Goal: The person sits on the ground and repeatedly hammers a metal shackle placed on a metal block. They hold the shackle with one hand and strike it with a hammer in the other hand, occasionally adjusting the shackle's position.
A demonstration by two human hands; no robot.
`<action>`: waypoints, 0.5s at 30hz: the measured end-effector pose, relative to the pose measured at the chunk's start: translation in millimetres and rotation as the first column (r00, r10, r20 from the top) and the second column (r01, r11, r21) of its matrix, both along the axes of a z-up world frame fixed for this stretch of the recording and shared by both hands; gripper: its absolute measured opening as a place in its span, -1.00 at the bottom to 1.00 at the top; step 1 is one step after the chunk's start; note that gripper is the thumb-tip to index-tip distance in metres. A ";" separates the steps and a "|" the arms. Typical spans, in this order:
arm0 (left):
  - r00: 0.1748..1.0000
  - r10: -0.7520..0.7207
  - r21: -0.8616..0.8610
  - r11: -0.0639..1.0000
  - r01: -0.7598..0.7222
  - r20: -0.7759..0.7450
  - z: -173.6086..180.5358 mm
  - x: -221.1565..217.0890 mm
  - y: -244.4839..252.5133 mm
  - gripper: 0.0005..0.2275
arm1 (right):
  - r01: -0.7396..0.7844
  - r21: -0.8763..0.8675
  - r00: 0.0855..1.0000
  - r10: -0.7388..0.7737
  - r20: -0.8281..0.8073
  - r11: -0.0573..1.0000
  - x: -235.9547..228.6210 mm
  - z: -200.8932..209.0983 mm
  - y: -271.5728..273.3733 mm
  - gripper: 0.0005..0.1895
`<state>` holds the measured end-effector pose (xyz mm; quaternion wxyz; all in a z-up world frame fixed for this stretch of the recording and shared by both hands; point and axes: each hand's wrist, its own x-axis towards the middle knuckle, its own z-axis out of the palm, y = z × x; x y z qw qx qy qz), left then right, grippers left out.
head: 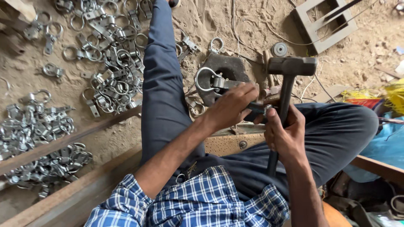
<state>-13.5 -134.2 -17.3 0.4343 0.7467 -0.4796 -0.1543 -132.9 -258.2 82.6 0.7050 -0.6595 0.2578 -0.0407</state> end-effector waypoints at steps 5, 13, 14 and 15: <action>0.961 0.100 0.266 0.949 -0.170 0.257 -19.9 30.7 32.7 -0.30 | 0.012 -0.132 1.000 -0.015 -0.021 0.991 5.6 -8.1 -12.6 -0.70; 0.909 0.312 0.416 0.814 -0.405 0.275 -32.9 4.1 44.1 -0.37 | -0.042 -0.185 0.999 0.037 -0.030 0.982 14.2 -7.8 -14.8 -0.72; 0.907 0.328 0.412 0.812 -0.413 0.263 -32.0 2.5 43.0 -0.36 | -0.058 -0.196 0.998 0.054 -0.021 0.979 15.7 -7.8 -14.5 -0.72; 0.906 0.340 0.409 0.811 -0.418 0.252 -31.3 1.4 42.8 -0.36 | -0.070 -0.206 0.998 0.069 -0.012 0.976 16.4 -8.7 -13.5 -0.72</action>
